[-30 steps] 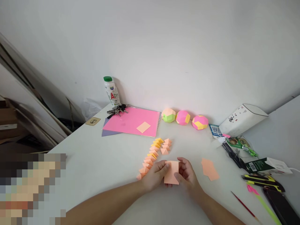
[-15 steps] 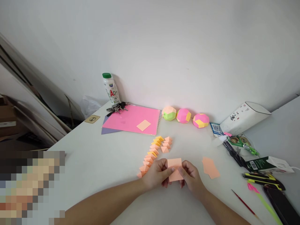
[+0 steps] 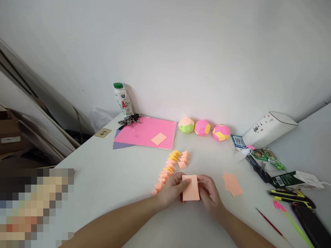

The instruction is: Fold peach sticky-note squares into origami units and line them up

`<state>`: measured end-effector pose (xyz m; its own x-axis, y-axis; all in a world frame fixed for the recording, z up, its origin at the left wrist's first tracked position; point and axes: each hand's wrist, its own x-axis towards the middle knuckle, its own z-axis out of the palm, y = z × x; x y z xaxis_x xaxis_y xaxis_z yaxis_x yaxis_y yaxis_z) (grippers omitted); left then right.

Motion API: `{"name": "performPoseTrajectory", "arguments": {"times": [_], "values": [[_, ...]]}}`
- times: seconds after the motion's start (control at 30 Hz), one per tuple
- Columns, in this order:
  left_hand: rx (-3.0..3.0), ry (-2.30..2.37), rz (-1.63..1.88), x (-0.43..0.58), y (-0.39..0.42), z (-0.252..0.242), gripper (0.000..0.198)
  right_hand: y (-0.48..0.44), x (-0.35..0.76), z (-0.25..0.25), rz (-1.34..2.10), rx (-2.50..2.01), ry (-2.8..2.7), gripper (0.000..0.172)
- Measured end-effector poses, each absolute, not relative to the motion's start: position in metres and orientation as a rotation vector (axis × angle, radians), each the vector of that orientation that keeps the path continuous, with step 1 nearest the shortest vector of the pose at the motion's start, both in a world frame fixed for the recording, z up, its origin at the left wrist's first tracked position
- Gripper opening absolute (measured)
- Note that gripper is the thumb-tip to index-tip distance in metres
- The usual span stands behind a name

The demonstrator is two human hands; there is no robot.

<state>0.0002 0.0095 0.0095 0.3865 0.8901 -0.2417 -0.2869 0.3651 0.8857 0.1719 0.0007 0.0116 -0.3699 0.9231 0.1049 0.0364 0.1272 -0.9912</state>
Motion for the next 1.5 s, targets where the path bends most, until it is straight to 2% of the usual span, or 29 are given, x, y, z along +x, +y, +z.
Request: {"name": "performPoseTrajectory", "arguments": {"times": [0.2, 0.27, 0.47, 0.67, 0.9, 1.1, 1.33, 1.5], "values": [[0.981, 0.870, 0.849, 0.000, 0.008, 0.008, 0.042, 0.004, 0.169, 0.012, 1.086, -0.684, -1.862, 0.012], [1.040, 0.877, 0.811, 0.000, 0.006, 0.009, 0.041, 0.005, 0.171, 0.013, 1.112, -0.684, -1.829, 0.009], [1.155, 0.884, 0.696, -0.002, 0.005, 0.013, 0.042, 0.009, 0.177, 0.009, 1.194, -0.838, -1.748, 0.017], [1.062, 0.940, 0.723, -0.002, 0.008, 0.007, 0.042, 0.010, 0.174, 0.005, 1.370, -0.646, -1.708, 0.016], [1.012, 0.873, 0.747, -0.001, 0.008, 0.010, 0.046, 0.007, 0.172, 0.005, 1.512, -0.727, -1.681, 0.010], [1.050, 0.851, 0.756, 0.000, 0.008, 0.012, 0.045, 0.008, 0.172, 0.014, 1.492, -0.796, -1.664, 0.025], [1.139, 0.786, 0.747, -0.005, 0.001, 0.022, 0.047, 0.007, 0.171, 0.021, 1.409, -1.004, -1.605, 0.023], [1.211, 0.816, 0.701, -0.004, -0.001, 0.020, 0.039, 0.005, 0.170, 0.019, 1.389, -1.075, -1.552, 0.027]]}}
